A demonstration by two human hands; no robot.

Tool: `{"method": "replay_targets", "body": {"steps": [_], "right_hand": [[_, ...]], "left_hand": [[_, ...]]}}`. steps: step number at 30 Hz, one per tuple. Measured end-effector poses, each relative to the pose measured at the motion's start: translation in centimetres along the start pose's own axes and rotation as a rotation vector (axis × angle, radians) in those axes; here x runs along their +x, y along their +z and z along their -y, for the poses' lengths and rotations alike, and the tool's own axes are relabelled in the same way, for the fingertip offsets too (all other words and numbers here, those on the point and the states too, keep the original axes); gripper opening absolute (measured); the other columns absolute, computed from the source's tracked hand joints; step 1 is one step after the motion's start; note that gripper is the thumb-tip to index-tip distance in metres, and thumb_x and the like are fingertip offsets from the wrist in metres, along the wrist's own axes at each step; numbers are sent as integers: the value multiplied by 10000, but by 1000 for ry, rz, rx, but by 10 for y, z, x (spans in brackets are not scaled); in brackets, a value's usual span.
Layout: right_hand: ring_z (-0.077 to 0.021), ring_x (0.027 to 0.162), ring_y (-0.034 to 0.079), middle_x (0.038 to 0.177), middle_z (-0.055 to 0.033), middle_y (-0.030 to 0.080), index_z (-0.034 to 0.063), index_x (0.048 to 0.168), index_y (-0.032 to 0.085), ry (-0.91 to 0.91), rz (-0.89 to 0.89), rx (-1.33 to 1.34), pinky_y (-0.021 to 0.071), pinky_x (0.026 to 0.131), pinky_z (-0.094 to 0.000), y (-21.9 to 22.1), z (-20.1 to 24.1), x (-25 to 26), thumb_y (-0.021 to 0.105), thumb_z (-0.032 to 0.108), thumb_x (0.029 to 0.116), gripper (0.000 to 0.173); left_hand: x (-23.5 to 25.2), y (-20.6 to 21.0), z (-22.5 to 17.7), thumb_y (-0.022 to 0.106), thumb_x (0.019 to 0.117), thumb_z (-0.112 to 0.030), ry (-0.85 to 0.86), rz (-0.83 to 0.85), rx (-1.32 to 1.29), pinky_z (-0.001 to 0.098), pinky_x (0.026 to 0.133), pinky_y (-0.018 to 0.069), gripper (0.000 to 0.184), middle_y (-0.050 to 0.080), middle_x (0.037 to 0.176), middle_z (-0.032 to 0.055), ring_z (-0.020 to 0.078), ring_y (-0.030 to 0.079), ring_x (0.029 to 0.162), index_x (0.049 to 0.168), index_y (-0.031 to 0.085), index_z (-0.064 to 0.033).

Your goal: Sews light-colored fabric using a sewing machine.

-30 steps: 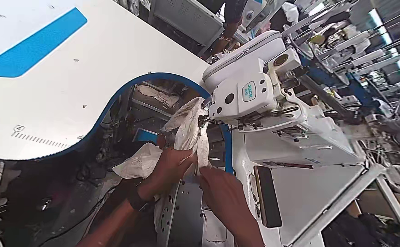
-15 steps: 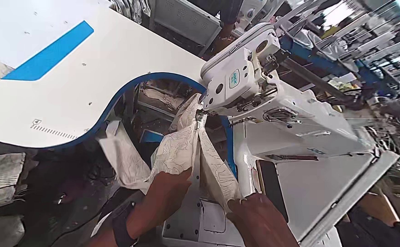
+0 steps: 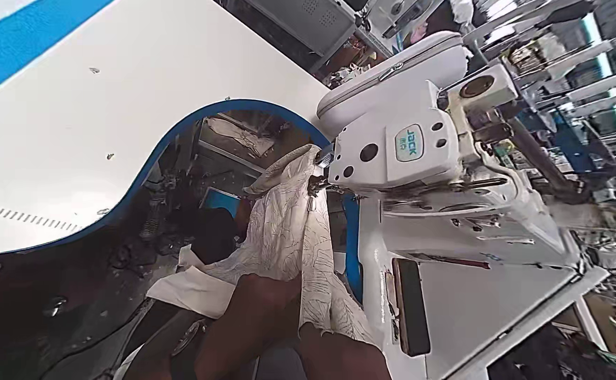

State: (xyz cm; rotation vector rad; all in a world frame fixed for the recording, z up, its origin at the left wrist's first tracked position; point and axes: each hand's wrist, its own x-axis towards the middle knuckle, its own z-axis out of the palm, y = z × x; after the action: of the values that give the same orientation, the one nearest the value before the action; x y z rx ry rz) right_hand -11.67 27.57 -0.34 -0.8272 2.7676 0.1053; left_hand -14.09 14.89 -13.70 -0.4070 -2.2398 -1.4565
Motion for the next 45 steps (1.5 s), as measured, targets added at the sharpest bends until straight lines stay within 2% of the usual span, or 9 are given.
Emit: {"method": "replay_targets", "body": {"steps": [11, 18, 28, 33, 36, 38, 40, 43, 45], "right_hand": [[-169, 393, 538, 468, -26, 491, 68, 718, 655, 92, -389, -135, 375, 363, -299, 27, -5, 19, 481, 405, 1026, 488], [-222, 434, 605, 521, -68, 574, 32, 826, 709, 122, -201, -39, 438, 382, -354, 12, 5, 8, 611, 138, 919, 172], [-224, 531, 636, 582, -34, 603, 102, 767, 719, -5, -397, -80, 465, 449, -353, 28, -19, 37, 554, 169, 875, 208], [-166, 697, 709, 782, -107, 737, -12, 918, 760, 120, -544, 239, 574, 643, -337, 9, -87, 11, 579, 192, 959, 276], [-24, 713, 655, 792, -53, 722, 16, 920, 755, 213, -644, 270, 526, 684, -180, 7, -113, 2, 583, 232, 950, 278], [-84, 687, 661, 779, -83, 719, 5, 901, 759, 254, -690, 252, 527, 656, -249, 16, -113, 2, 603, 234, 930, 278], [-113, 711, 675, 805, -96, 729, -1, 888, 764, 287, -696, 291, 536, 665, -261, 39, -114, -5, 627, 212, 897, 253], [-67, 811, 702, 874, -109, 734, -17, 871, 763, 270, -689, 456, 567, 746, -188, 75, -99, -11, 665, 135, 860, 181], [23, 857, 667, 878, -54, 718, -6, 841, 747, 185, -687, 615, 540, 784, -108, 75, -71, -10, 682, 109, 859, 133]], "left_hand": [[27, -17, 15, 529, 992, -137, -47, 304, -125, 424, 461, 440, 236, 564, 550, 88, 263, 589, 481, 1031, 738, -36], [24, -20, 8, 535, 972, -98, -119, 381, -93, 472, 476, 449, 233, 554, 543, 114, 315, 594, 486, 1054, 738, -18], [37, -10, 25, 526, 980, -86, -166, 295, -362, 430, 591, 468, 239, 621, 654, 122, 233, 613, 601, 838, 687, 20], [60, -10, 2, 517, 1048, -278, -298, 229, -37, 470, 558, 506, 389, 614, 621, 102, 288, 615, 547, 1329, 649, -44], [103, 12, -28, 460, 1070, -136, -260, 682, 196, 623, 785, 518, 296, 696, 962, 281, 477, 687, 960, 1148, 668, 58], [119, 21, -44, 484, 1020, -17, -281, 812, 257, 603, 812, 513, 214, 671, 1043, 298, 475, 657, 1040, 1038, 660, 102], [101, 13, -52, 528, 1039, -132, -374, 692, 262, 583, 774, 536, 280, 693, 965, 260, 451, 692, 952, 1158, 613, 107], [48, -2, -38, 706, 929, -276, -417, 238, 238, 532, 582, 545, 553, 675, 665, 154, 380, 689, 615, 1366, 584, 40], [24, -6, -29, 657, 957, -213, -377, 186, 104, 535, 578, 535, 363, 674, 664, 155, 361, 678, 597, 1240, 690, 12]]}}
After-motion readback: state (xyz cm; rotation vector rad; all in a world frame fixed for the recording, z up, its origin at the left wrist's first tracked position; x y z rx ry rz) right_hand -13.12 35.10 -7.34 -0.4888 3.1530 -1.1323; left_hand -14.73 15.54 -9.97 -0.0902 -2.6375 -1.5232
